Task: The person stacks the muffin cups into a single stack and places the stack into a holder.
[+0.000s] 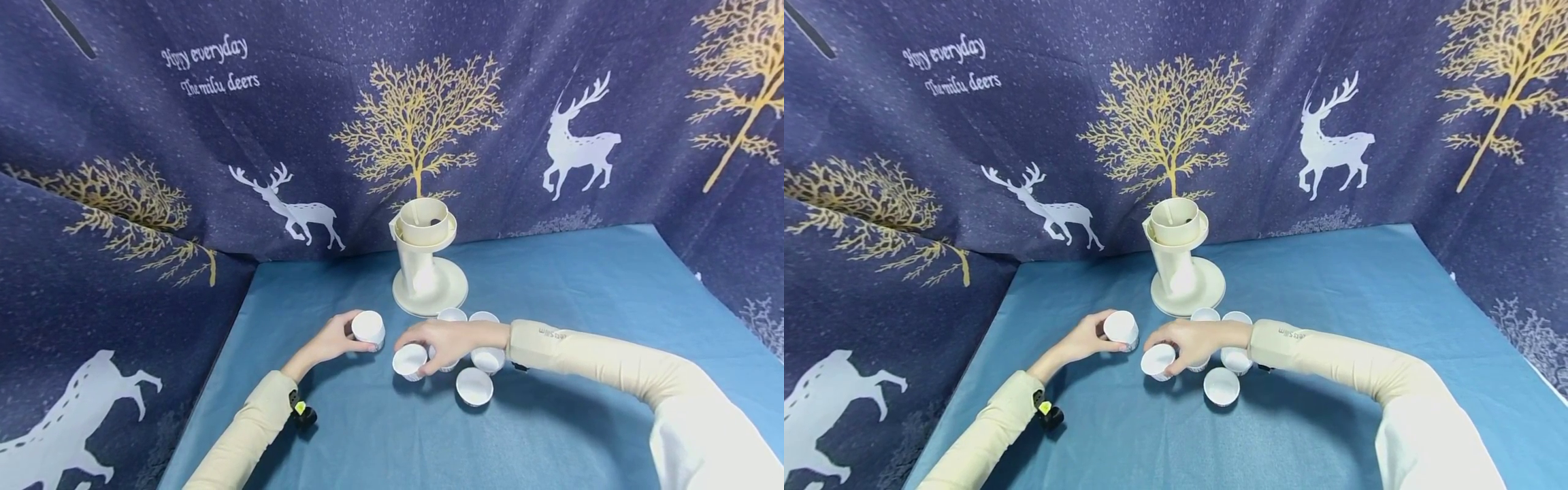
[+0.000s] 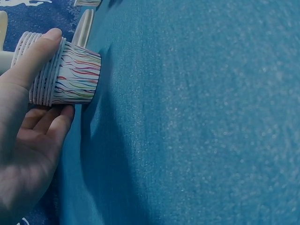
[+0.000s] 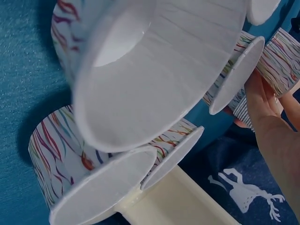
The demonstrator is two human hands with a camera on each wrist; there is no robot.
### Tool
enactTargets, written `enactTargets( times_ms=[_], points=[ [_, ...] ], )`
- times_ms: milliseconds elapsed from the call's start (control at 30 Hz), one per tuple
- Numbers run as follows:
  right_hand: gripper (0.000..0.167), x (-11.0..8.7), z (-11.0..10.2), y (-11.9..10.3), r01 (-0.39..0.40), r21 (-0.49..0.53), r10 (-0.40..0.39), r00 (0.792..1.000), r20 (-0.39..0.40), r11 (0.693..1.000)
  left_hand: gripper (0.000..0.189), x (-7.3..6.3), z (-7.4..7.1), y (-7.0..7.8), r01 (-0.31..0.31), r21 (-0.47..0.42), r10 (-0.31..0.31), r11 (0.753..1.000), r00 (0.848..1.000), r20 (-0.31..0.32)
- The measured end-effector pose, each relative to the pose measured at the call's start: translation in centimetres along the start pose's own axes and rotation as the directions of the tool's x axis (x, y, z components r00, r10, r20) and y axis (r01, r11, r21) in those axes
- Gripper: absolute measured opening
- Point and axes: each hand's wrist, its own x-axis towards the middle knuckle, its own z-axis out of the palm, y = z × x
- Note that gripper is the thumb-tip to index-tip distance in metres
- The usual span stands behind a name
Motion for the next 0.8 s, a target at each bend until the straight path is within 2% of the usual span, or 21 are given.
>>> enactTargets(
  times_ms=[333,533,800],
  points=[
    [0.050,0.07,-0.44,-0.18,-0.038,0.005,0.038,0.999,-0.016,0.999,0.062,-0.09,0.05,0.18,-0.004,-0.022,0.004,1.000,1.000,0.000],
    [0.048,0.10,-0.55,-0.07,-0.027,0.028,0.028,0.999,-0.030,0.999,0.063,-0.12,0.09,0.07,0.002,-0.033,-0.002,0.999,1.000,0.001],
    [0.050,0.12,-0.80,0.24,-0.076,0.059,0.078,0.996,-0.035,0.995,0.063,0.00,0.03,-0.19,-0.002,-0.030,0.002,1.000,1.000,0.001]
  ],
)
